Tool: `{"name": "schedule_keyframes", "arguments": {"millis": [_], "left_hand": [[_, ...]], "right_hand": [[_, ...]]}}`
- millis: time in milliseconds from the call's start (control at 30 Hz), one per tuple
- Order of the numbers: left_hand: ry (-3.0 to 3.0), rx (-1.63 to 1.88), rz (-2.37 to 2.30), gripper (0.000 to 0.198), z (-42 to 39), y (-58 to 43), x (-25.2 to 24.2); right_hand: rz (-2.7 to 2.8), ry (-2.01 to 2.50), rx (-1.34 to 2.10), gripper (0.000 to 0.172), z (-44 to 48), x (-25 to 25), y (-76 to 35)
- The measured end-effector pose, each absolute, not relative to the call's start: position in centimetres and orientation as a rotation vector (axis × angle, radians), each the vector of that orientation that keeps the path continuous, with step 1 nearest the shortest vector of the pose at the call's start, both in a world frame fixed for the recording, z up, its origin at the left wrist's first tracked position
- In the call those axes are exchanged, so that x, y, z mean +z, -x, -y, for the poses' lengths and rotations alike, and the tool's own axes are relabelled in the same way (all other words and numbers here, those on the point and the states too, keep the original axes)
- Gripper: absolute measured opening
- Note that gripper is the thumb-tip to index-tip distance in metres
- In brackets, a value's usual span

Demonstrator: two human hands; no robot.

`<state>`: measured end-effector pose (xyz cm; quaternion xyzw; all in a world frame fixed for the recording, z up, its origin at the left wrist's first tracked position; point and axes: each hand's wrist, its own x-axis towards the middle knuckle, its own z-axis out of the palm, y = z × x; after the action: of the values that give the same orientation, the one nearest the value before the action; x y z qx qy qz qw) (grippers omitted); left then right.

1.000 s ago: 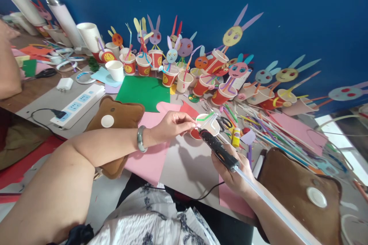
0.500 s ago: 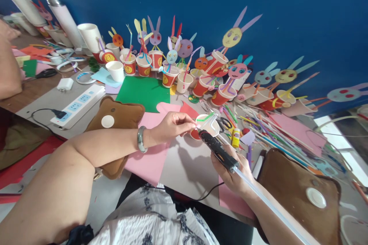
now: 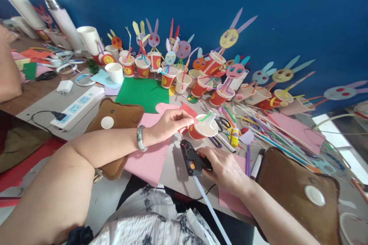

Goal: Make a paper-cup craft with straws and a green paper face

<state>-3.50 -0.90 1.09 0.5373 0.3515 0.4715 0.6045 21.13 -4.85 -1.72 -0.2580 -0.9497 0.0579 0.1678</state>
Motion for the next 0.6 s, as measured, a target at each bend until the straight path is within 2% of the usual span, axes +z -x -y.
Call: {"name": "schedule_keyframes", "arguments": {"millis": [133, 300, 333, 433, 600], "left_hand": [[-1.226, 1.052, -0.820, 0.025, 1.4, 3.2, 1.3], [-1.137, 0.908, -0.764, 0.025, 1.7, 3.0, 1.3], [-1.122, 0.860, -0.747, 0.026, 1.9, 2.9, 1.3], [-1.082, 0.713, -0.699, 0.034, 2.4, 2.8, 1.2], [-1.046, 0.539, -0.646, 0.045, 2.9, 2.4, 1.1]], "right_hand": [[2.768, 0.752, 0.240, 0.017, 4.7, -2.1, -20.8], [2.716, 0.596, 0.343, 0.046, 4.6, -0.8, -20.9], [2.639, 0.582, 0.350, 0.043, 4.6, -0.5, -21.0], [2.359, 0.658, 0.285, 0.019, 4.8, -0.4, -21.3], [2.191, 0.740, 0.175, 0.029, 5.3, -0.5, -21.2]]}}
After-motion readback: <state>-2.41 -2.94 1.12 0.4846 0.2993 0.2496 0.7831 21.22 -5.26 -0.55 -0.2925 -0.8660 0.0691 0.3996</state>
